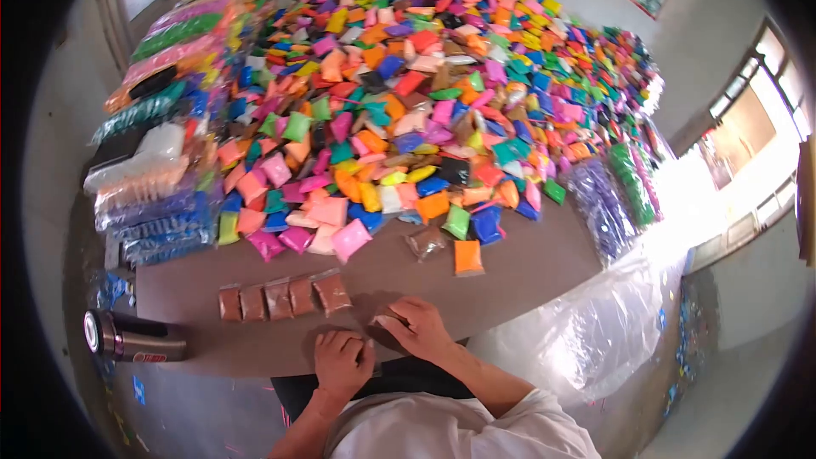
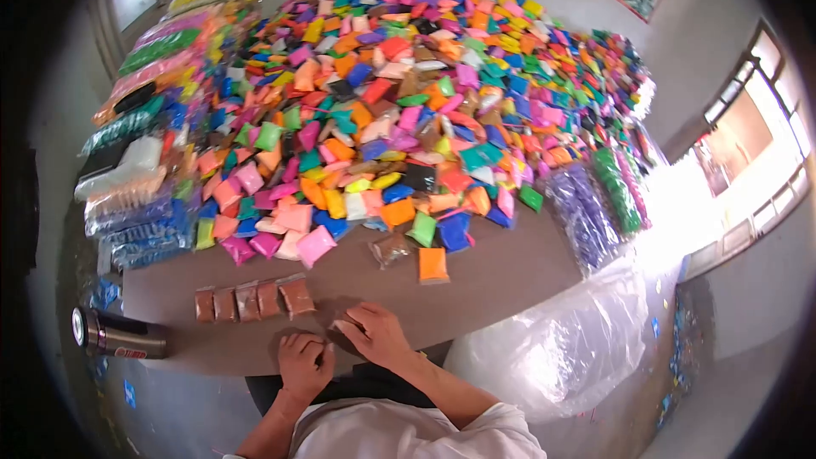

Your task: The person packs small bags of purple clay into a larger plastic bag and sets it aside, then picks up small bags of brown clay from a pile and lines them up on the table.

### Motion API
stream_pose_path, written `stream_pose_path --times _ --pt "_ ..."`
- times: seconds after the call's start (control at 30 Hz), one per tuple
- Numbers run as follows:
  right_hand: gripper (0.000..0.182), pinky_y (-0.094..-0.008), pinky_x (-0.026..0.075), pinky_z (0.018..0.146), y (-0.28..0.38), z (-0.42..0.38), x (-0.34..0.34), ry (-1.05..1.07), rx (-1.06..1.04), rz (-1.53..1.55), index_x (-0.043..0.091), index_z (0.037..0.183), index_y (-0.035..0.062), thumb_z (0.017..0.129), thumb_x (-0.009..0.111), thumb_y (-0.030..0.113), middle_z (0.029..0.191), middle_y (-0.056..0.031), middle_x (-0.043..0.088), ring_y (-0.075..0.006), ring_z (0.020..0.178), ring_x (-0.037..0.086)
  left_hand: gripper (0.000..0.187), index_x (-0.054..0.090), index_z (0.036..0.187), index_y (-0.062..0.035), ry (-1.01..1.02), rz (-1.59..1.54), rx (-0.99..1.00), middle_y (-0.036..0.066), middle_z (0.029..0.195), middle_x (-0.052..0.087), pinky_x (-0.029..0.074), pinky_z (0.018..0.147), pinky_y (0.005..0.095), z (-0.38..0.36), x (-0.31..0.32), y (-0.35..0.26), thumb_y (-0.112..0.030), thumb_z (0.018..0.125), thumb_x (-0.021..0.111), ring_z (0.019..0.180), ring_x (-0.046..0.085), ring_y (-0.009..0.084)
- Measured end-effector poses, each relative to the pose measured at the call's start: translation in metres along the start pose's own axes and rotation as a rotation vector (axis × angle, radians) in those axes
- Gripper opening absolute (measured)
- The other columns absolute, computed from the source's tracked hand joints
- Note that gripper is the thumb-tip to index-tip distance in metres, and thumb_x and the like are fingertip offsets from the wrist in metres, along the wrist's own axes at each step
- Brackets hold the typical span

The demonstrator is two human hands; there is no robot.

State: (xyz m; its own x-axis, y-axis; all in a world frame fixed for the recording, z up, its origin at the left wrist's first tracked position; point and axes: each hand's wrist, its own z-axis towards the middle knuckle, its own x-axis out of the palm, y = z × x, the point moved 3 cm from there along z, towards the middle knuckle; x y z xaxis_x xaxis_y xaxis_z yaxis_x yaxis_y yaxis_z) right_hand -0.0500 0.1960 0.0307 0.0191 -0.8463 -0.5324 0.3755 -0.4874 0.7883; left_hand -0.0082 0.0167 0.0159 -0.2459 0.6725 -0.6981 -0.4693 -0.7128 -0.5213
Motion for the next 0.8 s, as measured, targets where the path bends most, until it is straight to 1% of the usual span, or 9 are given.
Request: stream_pose_path --times 0.07,0.17,0.27,0.37,0.4,0.57,0.67,0.77,0.8 --pt "0.016 -0.0364 0.052 0.062 -0.006 -0.004 0.0 -0.035 0.061 0.005 0.069 0.099 0.0031 0.094 0.069 0.018 0.081 -0.0135 0.067 -0.0318 0.07 0.065 0.011 0.062 0.074 -0.0076 0.007 0.005 -0.013 0.005 0.082 0.063 0.044 0.073 0.0414 0.001 -0.002 -0.002 -0.007 0.077 0.073 0.077 0.06 0.0276" --pt "0.017 -0.0354 0.049 0.057 -0.003 -0.007 -0.005 -0.142 0.128 0.157 0.068 0.099 0.0037 0.099 0.064 0.021 0.073 -0.0126 0.064 -0.0272 0.062 0.065 0.011 0.062 0.073 -0.0071 -0.012 -0.002 -0.017 0.006 0.082 0.063 0.044 0.073 0.0418 -0.001 -0.001 -0.002 -0.006 0.077 0.073 0.077 0.06 0.028" --pt "0.018 -0.0402 0.051 0.06 0.006 -0.004 -0.02 -0.128 0.21 0.19 0.064 0.096 0.0045 0.098 0.066 0.023 0.075 -0.0146 0.065 -0.0352 0.069 0.066 0.012 0.062 0.075 -0.0088 -0.016 0.021 0.002 0.005 0.081 0.062 0.043 0.072 0.0416 -0.001 0.0 -0.002 -0.009 0.077 0.074 0.076 0.06 0.0278" --pt "0.015 -0.0384 0.052 0.064 0.006 -0.001 -0.035 -0.229 0.114 0.095 0.065 0.102 0.0036 0.098 0.064 0.018 0.082 -0.0151 0.067 -0.034 0.073 0.067 0.012 0.062 0.074 -0.0085 -0.005 0.032 -0.007 0.005 0.081 0.062 0.043 0.072 0.0418 -0.002 0.001 -0.002 -0.008 0.077 0.073 0.076 0.059 0.0281" --pt "0.016 -0.0381 0.053 0.064 0.01 0.003 -0.042 -0.292 0.055 0.073 0.065 0.106 0.0027 0.097 0.064 0.016 0.086 -0.0155 0.067 -0.0339 0.075 0.067 0.012 0.061 0.074 -0.0083 -0.008 0.035 -0.009 0.005 0.081 0.062 0.043 0.072 0.0419 -0.002 0.002 -0.002 -0.008 0.077 0.073 0.076 0.059 0.0283" --pt "0.03 -0.0378 0.054 0.068 0.039 0.02 -0.066 -0.593 -0.271 -0.082 0.063 0.122 -0.0012 0.093 0.065 0.007 0.103 -0.0173 0.065 -0.0342 0.084 0.066 0.013 0.06 0.073 -0.0076 -0.036 0.058 0.01 0.005 0.081 0.062 0.043 0.072 0.042 -0.002 0.004 -0.003 -0.007 0.077 0.073 0.076 0.059 0.0288" --pt "0.033 -0.0388 0.054 0.069 0.05 0.028 -0.069 -0.585 -0.379 -0.081 0.062 0.123 -0.0012 0.092 0.066 0.007 0.106 -0.0172 0.064 -0.034 0.086 0.066 0.013 0.06 0.073 -0.007 -0.038 0.078 0.018 0.005 0.081 0.062 0.043 0.072 0.0423 -0.002 0.005 -0.003 -0.007 0.077 0.073 0.076 0.059 0.0289" --pt "0.032 -0.0386 0.054 0.07 0.054 0.038 -0.066 -0.404 -0.313 -0.017 0.062 0.122 -0.0015 0.091 0.068 0.005 0.099 -0.016 0.066 -0.032 0.082 0.066 0.014 0.06 0.072 -0.007 -0.024 0.066 -0.016 0.006 0.08 0.062 0.044 0.072 0.0425 0.0 0.003 -0.005 -0.007 0.077 0.073 0.075 0.06 0.0289" --pt "0.032 -0.0399 0.053 0.07 0.051 0.042 -0.066 -0.361 -0.31 -0.05 0.062 0.121 -0.0011 0.091 0.068 0.007 0.096 -0.0151 0.066 -0.0324 0.081 0.065 0.015 0.059 0.071 -0.007 -0.029 0.06 -0.019 0.006 0.079 0.062 0.044 0.071 0.0426 0.001 0.003 -0.005 -0.007 0.077 0.073 0.075 0.06 0.0289"
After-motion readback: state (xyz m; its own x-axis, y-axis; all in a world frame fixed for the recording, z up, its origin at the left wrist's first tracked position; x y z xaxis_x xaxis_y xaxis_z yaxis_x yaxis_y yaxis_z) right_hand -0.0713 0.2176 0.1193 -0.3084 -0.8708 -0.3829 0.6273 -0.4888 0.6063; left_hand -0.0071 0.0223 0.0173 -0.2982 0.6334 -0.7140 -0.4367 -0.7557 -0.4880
